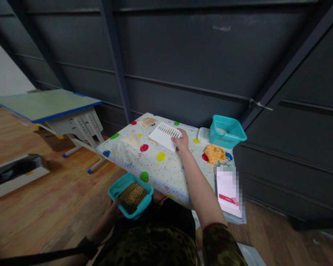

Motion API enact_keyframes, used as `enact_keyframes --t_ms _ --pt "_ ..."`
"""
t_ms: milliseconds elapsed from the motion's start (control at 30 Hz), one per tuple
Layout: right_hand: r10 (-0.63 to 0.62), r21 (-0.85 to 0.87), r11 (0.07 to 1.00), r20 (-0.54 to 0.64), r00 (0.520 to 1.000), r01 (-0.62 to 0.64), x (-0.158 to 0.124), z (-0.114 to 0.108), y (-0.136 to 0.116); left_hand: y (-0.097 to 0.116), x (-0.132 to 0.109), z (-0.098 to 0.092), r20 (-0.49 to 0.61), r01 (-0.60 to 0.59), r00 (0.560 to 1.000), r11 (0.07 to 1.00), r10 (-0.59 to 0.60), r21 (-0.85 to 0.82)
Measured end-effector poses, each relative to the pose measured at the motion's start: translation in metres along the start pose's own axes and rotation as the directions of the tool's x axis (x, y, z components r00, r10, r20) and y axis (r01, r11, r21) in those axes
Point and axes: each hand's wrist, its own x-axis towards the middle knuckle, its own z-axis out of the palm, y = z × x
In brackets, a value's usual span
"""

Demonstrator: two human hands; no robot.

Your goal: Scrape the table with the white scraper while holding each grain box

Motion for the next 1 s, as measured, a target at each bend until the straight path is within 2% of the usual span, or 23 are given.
enact_keyframes --t_ms 133,300,500,667,833,1000 --pt "-0.006 -0.032 0.999 -0.035 0.999 0.005 0.002 -0.001 0.003 0.001 -0.001 0.0 0.003 0.01 1.0 0.998 -0.01 -0.056" --pt "-0.031 -0.025 0.999 0.023 0.999 0.031 0.002 0.0 0.004 0.0 -0.001 -0.001 0.009 -0.013 1.0 1.0 0.013 0.011" --pt "-0.007 -0.01 1.0 0.082 0.997 0.008 -0.003 0.001 0.001 0.001 -0.002 0.001 0.004 0.0 1.0 1.0 0.0 -0.027" --pt "0.012 -0.006 1.0 0.087 0.996 -0.012 -0.006 0.001 -0.001 0.002 -0.001 0.0 -0.003 0.03 1.0 0.998 -0.03 -0.055" --pt "0.023 0.002 1.0 0.106 0.994 -0.023 -0.009 -0.001 -0.004 0.002 -0.003 0.001 0.005 0.006 1.0 0.998 -0.005 -0.066" --pt "0.033 0.023 0.999 0.1 0.994 -0.035 -0.015 -0.003 -0.009 0.004 0.0 0.003 -0.038 0.055 0.998 0.995 -0.058 -0.077"
